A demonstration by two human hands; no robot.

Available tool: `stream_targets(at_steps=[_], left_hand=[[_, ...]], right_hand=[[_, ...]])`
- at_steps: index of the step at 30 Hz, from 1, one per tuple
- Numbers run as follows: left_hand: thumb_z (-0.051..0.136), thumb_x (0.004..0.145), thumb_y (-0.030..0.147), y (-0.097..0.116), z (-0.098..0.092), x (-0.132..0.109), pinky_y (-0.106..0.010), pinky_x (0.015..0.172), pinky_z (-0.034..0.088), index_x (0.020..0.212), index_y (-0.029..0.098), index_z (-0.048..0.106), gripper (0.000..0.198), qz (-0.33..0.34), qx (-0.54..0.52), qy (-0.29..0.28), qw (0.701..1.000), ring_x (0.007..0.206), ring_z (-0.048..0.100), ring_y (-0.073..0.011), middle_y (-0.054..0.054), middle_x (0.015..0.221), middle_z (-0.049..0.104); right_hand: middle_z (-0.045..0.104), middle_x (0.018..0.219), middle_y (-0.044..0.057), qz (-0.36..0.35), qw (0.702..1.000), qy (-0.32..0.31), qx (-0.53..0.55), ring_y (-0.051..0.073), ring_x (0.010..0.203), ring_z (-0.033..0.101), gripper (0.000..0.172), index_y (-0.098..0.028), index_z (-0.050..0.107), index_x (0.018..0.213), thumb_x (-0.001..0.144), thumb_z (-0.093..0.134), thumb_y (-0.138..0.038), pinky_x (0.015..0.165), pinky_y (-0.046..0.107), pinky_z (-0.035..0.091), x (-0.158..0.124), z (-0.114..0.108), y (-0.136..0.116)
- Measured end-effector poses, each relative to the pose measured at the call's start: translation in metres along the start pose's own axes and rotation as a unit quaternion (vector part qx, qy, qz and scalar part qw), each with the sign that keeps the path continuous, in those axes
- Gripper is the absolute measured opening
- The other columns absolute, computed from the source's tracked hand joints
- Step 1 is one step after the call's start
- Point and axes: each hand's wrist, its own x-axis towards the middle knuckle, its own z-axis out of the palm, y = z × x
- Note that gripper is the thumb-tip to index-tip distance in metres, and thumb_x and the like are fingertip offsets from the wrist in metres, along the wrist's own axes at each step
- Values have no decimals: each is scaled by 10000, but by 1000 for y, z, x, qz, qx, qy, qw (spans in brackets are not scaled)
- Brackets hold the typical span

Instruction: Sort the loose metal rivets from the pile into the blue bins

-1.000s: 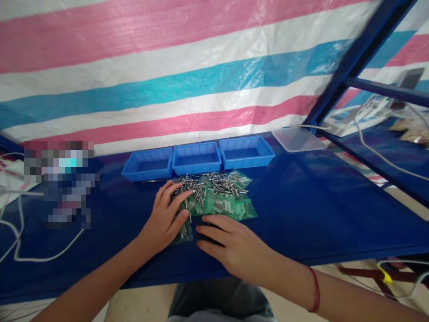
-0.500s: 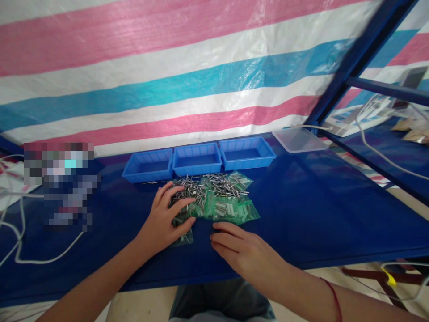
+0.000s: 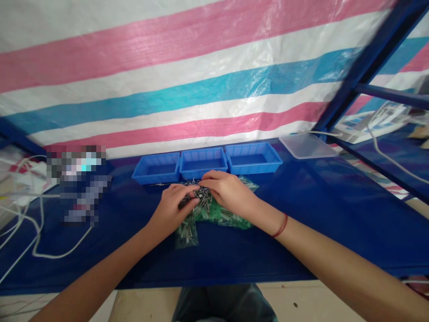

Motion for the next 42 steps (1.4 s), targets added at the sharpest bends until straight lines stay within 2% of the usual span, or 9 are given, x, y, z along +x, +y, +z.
stream_targets(at_steps=[3,7,11,15,21,25,31,38,42], left_hand=[[583,890,255,-4,3,17,-343,864,410,1177,234,603,289,-30,5,17,999,963,589,-210,-15,978,691],[568,893,282,-13,7,25,-369,903,413,1251,213,553,365,-56,8,58,997,998,583,-226,-34,1027,690],[486,933,260,-20,5,23,-351,908,430,1224,194,564,309,-65,-31,89,993,950,595,-200,-42,990,687],[473,938,249,-25,1,20,-347,918,440,1166,191,603,269,-83,-59,95,990,945,606,-191,-43,990,687],[476,936,262,-27,0,17,-332,903,465,1129,203,630,254,-111,-99,91,985,938,626,-190,-38,985,696],[454,950,293,-26,0,16,-319,874,484,1127,195,630,268,-128,-144,89,977,955,637,-195,-49,1004,702],[404,975,341,-25,2,14,-285,855,479,1097,181,639,310,-139,-199,102,965,914,643,-175,-48,951,696],[335,994,396,-30,5,14,-263,830,468,1034,164,659,400,-137,-250,138,948,841,617,-147,-28,849,663],[297,994,441,-33,3,17,-274,817,474,996,154,680,479,-168,-269,149,937,839,615,-155,-41,840,671]], right_hand=[[669,1099,93,8,1000,20,2,195,956,646,308,-177,675,1083,856,488,-86,829,334,535,7,11,7],[684,1016,102,10,999,52,1,220,946,614,268,-170,676,1057,847,512,-142,847,398,505,4,7,-4],[648,1135,71,-119,991,-59,26,269,1189,480,334,-235,682,1061,759,571,-145,988,474,387,-5,-1,-35],[517,1362,24,-150,975,-161,4,312,1357,293,446,-316,633,1159,744,589,-157,1068,587,227,-11,3,-54],[659,1158,-11,-160,983,-85,-15,216,1278,420,169,-292,685,973,892,558,-215,1092,476,238,-11,19,-49],[708,1034,7,-144,988,-55,22,184,1183,507,202,-236,668,989,919,496,-156,1047,427,284,-9,21,-47],[634,1239,-9,-177,978,-107,27,201,1271,435,329,-308,610,1174,883,531,-176,1123,487,152,-11,24,-53],[712,1030,19,-203,977,-15,-58,162,1001,604,184,-209,664,1001,930,502,-158,994,410,372,-11,45,-56],[711,969,57,-166,985,7,-44,163,902,632,191,-165,659,1006,931,484,-150,840,343,480,-9,44,-54]])
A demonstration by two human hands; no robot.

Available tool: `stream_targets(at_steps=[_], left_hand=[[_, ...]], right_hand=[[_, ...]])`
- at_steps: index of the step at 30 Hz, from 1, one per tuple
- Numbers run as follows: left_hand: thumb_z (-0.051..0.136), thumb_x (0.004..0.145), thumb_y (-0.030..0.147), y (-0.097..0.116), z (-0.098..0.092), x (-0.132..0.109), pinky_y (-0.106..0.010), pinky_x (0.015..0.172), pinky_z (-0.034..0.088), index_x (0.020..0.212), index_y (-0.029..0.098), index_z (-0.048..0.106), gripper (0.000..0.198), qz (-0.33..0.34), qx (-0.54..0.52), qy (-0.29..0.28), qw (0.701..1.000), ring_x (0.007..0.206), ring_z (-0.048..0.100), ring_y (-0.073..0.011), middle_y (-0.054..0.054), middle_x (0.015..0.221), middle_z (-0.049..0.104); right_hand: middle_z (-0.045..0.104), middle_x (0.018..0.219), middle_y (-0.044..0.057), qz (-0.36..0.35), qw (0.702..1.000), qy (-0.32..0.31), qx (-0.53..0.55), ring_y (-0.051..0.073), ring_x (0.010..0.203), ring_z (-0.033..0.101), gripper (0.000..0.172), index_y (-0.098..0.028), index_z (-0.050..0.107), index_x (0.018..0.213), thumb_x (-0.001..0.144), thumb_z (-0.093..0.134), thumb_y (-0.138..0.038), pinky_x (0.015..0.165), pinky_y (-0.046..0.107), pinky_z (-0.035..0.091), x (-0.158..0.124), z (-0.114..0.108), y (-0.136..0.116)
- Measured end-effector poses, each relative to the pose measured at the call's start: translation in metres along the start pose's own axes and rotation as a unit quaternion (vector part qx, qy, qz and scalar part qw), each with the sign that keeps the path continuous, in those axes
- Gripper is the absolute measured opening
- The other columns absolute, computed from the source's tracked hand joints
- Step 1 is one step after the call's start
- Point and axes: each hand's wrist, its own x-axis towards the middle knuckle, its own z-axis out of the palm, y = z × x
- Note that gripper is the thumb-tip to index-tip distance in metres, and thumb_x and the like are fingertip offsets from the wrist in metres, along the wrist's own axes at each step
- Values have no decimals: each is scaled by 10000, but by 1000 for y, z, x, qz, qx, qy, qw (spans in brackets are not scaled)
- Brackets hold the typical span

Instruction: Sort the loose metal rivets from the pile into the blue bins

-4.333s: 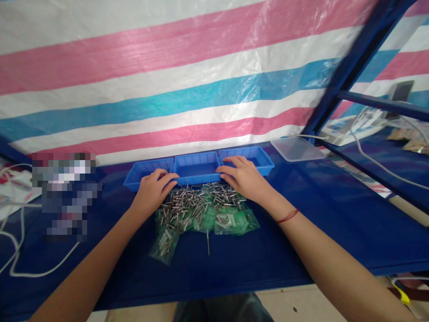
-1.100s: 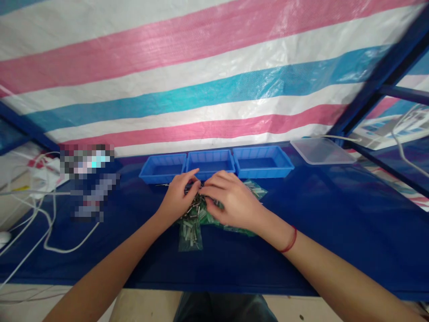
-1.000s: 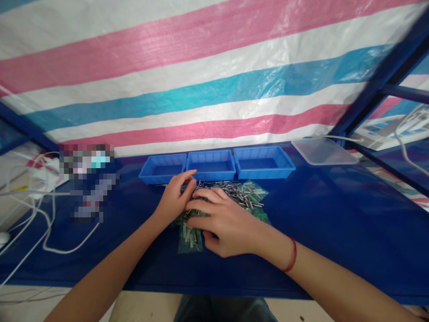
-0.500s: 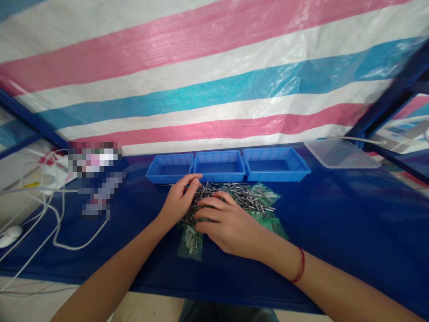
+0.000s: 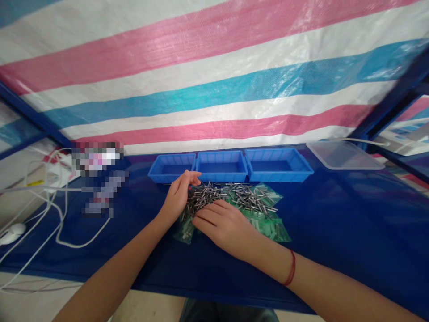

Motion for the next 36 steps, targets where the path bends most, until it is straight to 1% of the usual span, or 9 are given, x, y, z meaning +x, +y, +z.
stream_targets(at_steps=[6,13,18,21,24,27,29,32,36], left_hand=[[300,967,539,-3,1,4,-300,787,498,952,144,710,569,-48,-32,6,998,813,638,-176,-59,828,696],[284,975,518,-5,2,5,-310,784,500,889,157,717,571,-70,-54,34,995,793,646,-174,-52,792,702],[258,985,503,-6,5,1,-315,798,501,892,158,706,573,-56,-37,53,996,802,646,-180,-51,800,697],[257,992,477,-3,3,-3,-319,857,485,967,160,689,536,8,-1,37,999,872,637,-187,-58,877,696],[370,975,417,4,1,-7,-319,889,462,1039,171,658,384,93,52,-18,994,946,621,-197,-72,985,689],[482,931,346,10,0,-10,-307,819,465,896,173,661,252,130,113,-38,984,850,615,-188,-60,866,673],[516,910,323,13,1,-11,-288,781,464,846,172,656,215,124,122,-22,985,785,603,-169,-41,798,656],[561,886,313,16,2,-12,-261,761,468,980,181,658,190,92,84,1,992,777,604,-151,-25,843,676],[562,886,318,19,1,-12,-256,763,471,957,187,679,189,49,53,-8,997,785,617,-152,-21,873,701]], right_hand=[[693,1009,82,151,982,59,101,164,913,643,204,-174,641,1047,933,472,-171,816,314,529,-1,-3,8],[709,962,78,223,959,123,127,171,903,661,184,-185,657,987,923,485,-193,822,312,535,-2,-8,17],[729,949,75,303,935,148,109,190,845,684,216,-186,676,987,919,497,-286,766,321,551,-6,-12,25],[734,943,69,351,916,155,115,194,800,685,243,-187,688,980,911,509,-336,706,313,557,-9,-16,29],[734,943,61,374,903,153,144,192,793,681,255,-192,691,984,906,517,-361,681,307,558,-10,-20,32],[733,881,51,393,886,161,187,180,742,676,256,-192,689,972,888,547,-387,654,298,557,-9,-23,33],[729,837,48,411,870,170,215,175,705,673,261,-193,691,961,868,575,-407,632,294,556,-9,-25,33],[728,851,54,425,852,174,252,177,702,675,275,-196,696,961,843,607,-428,630,299,562,-11,-26,34],[725,859,51,428,839,173,289,163,694,670,264,-194,706,928,816,645,-425,625,288,563,-11,-28,37]])
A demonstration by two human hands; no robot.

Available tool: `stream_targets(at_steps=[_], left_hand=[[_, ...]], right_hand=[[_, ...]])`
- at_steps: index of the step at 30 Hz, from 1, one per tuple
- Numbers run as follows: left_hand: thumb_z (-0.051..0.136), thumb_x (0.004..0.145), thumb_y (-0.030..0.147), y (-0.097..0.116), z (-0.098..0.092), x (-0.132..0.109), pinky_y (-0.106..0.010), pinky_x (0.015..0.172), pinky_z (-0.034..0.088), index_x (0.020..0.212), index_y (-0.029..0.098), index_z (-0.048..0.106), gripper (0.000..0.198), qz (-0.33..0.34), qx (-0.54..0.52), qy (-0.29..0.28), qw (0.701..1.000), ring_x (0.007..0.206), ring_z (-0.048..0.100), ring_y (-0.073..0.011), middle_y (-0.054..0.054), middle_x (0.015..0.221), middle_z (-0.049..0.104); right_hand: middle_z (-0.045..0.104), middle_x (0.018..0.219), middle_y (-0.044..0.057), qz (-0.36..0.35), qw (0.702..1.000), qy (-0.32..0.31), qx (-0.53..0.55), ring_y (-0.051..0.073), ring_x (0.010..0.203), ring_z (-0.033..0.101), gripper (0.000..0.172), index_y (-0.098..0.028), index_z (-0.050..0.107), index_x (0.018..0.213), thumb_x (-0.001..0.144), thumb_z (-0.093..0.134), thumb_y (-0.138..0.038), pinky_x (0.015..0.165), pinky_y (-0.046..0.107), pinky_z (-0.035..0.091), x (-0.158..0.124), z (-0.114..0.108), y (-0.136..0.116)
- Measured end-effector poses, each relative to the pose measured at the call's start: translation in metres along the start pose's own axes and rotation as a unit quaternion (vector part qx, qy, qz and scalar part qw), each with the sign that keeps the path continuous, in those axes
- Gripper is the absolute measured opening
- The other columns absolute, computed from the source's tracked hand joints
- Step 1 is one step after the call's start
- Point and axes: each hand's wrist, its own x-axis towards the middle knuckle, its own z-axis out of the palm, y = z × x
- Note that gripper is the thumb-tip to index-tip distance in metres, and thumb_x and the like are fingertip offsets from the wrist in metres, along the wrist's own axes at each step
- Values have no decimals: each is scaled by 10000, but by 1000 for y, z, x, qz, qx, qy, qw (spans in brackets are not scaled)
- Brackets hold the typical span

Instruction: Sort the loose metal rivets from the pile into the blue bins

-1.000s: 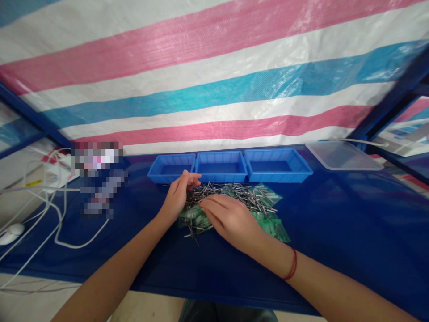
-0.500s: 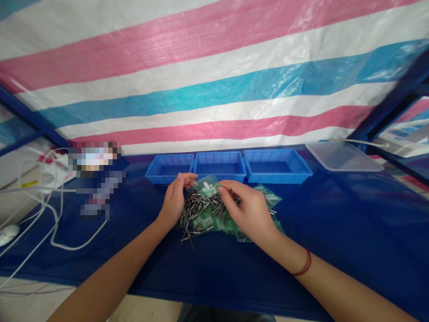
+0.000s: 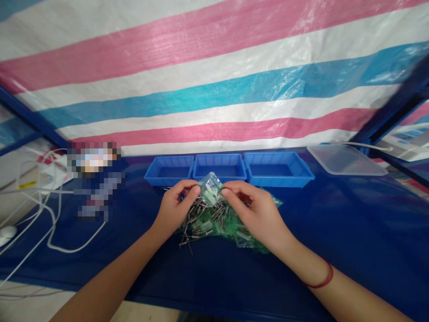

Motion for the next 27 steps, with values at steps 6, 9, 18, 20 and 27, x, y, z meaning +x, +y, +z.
stream_targets(at_steps=[6,9,18,20,27], left_hand=[[574,875,344,-2,2,0,-255,705,462,929,176,677,205,-59,-57,11,997,757,608,-156,-23,854,701],[574,874,340,-2,4,-1,-242,685,454,933,168,678,209,-66,-70,6,995,764,611,-154,-24,853,702],[559,891,314,4,-1,-2,-225,658,444,907,174,689,191,-18,-14,11,1000,703,604,-130,-10,795,697],[553,897,327,4,-1,-2,-215,617,440,925,172,682,203,-20,-37,5,999,644,593,-119,-3,726,682],[541,908,336,5,0,-4,-194,551,457,1029,181,673,237,-30,-99,-22,994,565,576,-93,-29,832,727]], right_hand=[[714,802,32,19,998,-34,45,158,697,655,239,-196,706,855,766,694,-418,634,279,547,4,-1,-3],[696,776,29,44,997,-57,35,154,681,630,254,-196,700,844,789,667,-441,626,275,520,3,-3,-3],[649,717,5,90,992,-54,76,109,603,551,235,-221,699,817,827,625,-444,546,227,462,4,-8,-8],[641,701,-4,96,991,-44,86,100,554,522,226,-237,707,883,824,631,-442,488,223,443,3,-8,-7],[719,831,42,90,986,-18,140,134,666,636,255,-227,718,934,811,654,-441,583,251,536,5,-8,-6]])
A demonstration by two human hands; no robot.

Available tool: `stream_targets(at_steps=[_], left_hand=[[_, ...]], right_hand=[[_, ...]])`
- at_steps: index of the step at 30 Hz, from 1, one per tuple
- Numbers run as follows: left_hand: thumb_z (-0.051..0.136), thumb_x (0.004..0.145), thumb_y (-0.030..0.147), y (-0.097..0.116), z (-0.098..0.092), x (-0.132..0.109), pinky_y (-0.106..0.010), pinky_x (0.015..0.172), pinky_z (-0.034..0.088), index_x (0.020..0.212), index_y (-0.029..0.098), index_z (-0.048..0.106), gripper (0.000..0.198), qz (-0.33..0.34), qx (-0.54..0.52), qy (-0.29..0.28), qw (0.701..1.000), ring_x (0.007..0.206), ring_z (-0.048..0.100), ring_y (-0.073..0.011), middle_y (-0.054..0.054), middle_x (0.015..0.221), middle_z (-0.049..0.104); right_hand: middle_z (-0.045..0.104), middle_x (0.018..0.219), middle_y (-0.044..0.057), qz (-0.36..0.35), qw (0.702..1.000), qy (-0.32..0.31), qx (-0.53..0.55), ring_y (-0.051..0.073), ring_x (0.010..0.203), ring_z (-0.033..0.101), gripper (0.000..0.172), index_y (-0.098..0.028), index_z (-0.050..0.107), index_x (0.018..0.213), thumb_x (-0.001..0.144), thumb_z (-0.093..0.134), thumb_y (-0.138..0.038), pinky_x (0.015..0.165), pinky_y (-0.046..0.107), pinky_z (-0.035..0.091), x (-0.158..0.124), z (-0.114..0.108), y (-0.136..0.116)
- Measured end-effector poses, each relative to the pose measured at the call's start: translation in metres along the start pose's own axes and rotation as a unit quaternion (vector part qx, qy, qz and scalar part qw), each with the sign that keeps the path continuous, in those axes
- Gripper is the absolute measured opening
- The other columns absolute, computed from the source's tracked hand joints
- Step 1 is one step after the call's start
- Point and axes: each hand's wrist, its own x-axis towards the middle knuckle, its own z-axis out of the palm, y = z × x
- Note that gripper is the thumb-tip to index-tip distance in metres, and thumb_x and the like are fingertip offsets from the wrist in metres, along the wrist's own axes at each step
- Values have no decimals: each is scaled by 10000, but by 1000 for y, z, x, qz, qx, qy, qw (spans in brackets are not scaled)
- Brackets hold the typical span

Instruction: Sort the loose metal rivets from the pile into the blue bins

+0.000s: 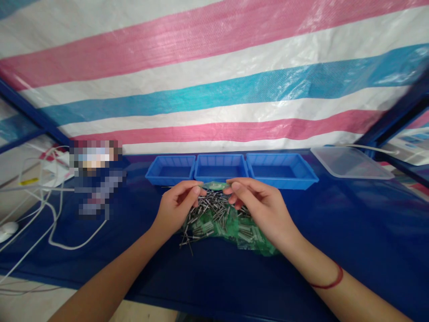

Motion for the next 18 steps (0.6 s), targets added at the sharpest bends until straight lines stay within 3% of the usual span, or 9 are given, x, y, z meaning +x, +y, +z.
stream_targets(at_steps=[5,9,15,18], left_hand=[[531,906,333,2,-2,-1,-204,590,468,970,165,690,240,15,27,-6,1000,608,600,-108,-28,768,703],[594,862,283,-2,-1,0,-222,653,486,884,165,685,151,41,47,0,998,685,618,-127,-29,792,689],[624,838,245,-3,0,3,-228,643,491,1109,200,664,277,61,106,29,992,658,606,-117,-22,860,712],[622,845,239,0,-1,3,-231,631,476,967,196,714,159,75,153,27,985,653,598,-124,-18,792,708]], right_hand=[[698,716,14,-9,1000,4,-1,122,598,631,205,-226,713,898,796,678,-401,573,245,548,0,3,-5],[706,799,6,-34,999,4,-17,118,617,634,162,-242,705,890,762,713,-341,586,246,548,-1,3,-2],[720,878,17,-70,992,52,-88,157,773,671,217,-248,695,944,748,730,-334,703,284,557,-1,0,8],[720,874,18,-79,990,64,-102,156,754,666,128,-239,701,825,754,724,-342,684,278,550,-2,0,9]])
